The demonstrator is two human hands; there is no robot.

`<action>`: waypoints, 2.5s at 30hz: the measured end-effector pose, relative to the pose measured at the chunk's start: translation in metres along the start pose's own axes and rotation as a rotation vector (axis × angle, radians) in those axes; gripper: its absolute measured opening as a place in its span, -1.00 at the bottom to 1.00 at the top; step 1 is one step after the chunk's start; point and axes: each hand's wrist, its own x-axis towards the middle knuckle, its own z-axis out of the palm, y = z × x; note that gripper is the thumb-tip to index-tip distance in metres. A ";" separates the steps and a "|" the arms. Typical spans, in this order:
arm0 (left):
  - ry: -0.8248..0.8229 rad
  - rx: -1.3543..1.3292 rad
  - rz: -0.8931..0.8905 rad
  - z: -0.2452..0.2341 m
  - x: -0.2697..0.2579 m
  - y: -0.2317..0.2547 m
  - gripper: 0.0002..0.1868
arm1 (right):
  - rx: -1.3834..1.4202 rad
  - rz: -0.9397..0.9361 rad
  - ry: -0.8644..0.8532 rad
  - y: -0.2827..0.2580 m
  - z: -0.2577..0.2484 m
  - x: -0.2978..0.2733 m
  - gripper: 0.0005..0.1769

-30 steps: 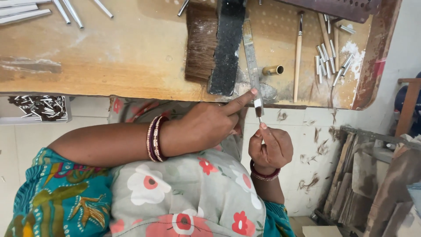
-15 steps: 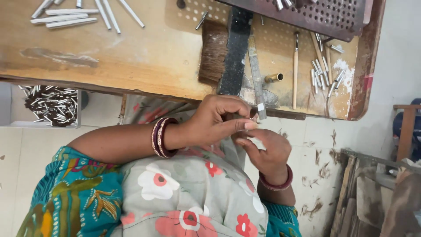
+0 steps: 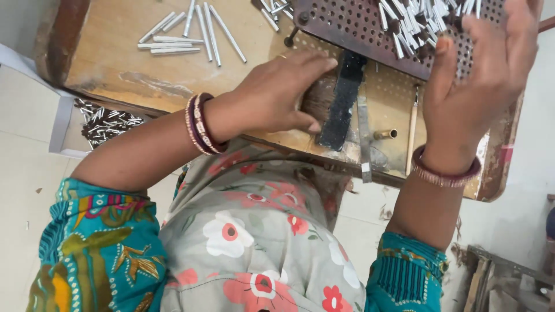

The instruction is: The person is inserting metal rods into small tubes as part of an assembly process at a workbench.

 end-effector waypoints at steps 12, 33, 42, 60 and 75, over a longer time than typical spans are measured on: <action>-0.083 -0.166 -0.183 0.036 -0.035 0.029 0.14 | 1.299 0.753 -0.074 -0.119 -0.019 -0.105 -0.29; 0.427 -1.171 -0.252 0.075 -0.060 0.035 -0.15 | 0.359 0.369 -0.450 -0.141 -0.017 -0.069 -0.92; 0.211 -0.010 -0.347 0.026 -0.059 0.026 -0.50 | 0.193 0.182 -0.495 -0.146 0.006 -0.084 -0.86; 0.147 0.020 -0.219 0.023 -0.049 0.031 -0.74 | 0.261 0.436 -0.050 -0.139 -0.012 -0.099 -0.60; 0.209 -0.534 -0.018 0.067 -0.038 0.076 -0.86 | 1.015 0.657 0.092 -0.134 -0.015 -0.126 -0.55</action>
